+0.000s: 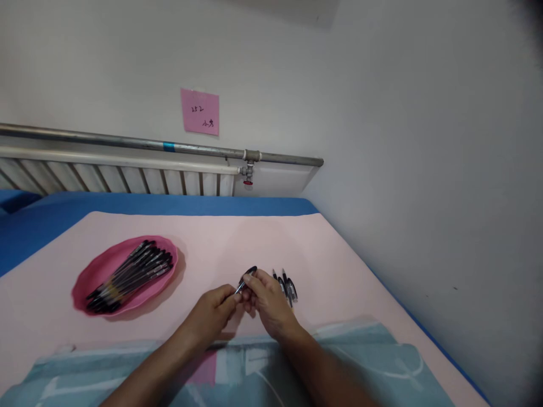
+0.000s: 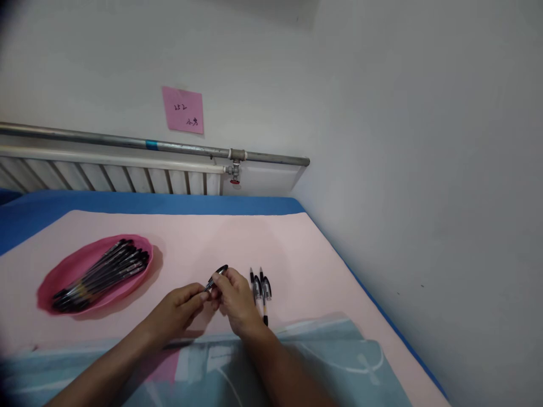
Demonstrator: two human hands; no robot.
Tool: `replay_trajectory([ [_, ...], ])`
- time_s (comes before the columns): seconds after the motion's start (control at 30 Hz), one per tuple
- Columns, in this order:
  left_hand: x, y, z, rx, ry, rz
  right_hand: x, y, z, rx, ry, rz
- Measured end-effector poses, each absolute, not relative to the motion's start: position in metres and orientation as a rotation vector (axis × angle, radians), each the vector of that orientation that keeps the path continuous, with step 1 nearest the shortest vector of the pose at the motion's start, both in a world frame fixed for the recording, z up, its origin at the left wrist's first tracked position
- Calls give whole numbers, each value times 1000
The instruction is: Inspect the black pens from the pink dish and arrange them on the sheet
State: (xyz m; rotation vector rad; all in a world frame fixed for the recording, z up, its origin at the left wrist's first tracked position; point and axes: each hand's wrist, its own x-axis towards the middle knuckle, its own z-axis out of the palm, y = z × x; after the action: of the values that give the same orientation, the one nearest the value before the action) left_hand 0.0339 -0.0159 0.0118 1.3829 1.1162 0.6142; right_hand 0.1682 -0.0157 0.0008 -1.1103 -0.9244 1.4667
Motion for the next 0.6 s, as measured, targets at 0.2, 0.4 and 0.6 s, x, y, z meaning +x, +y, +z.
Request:
replay_trajectory([
  [0.2,33,-15,10,1438,1146,644,165,-15,0,-1120,-959,1441],
  [0.4,29,-12,16,1583,1162,661,163,-17,5,-1131,-981,1450],
  [0.6,-3,3,34,1661,1322,836,174,-17,15,-1162,-870,1360],
])
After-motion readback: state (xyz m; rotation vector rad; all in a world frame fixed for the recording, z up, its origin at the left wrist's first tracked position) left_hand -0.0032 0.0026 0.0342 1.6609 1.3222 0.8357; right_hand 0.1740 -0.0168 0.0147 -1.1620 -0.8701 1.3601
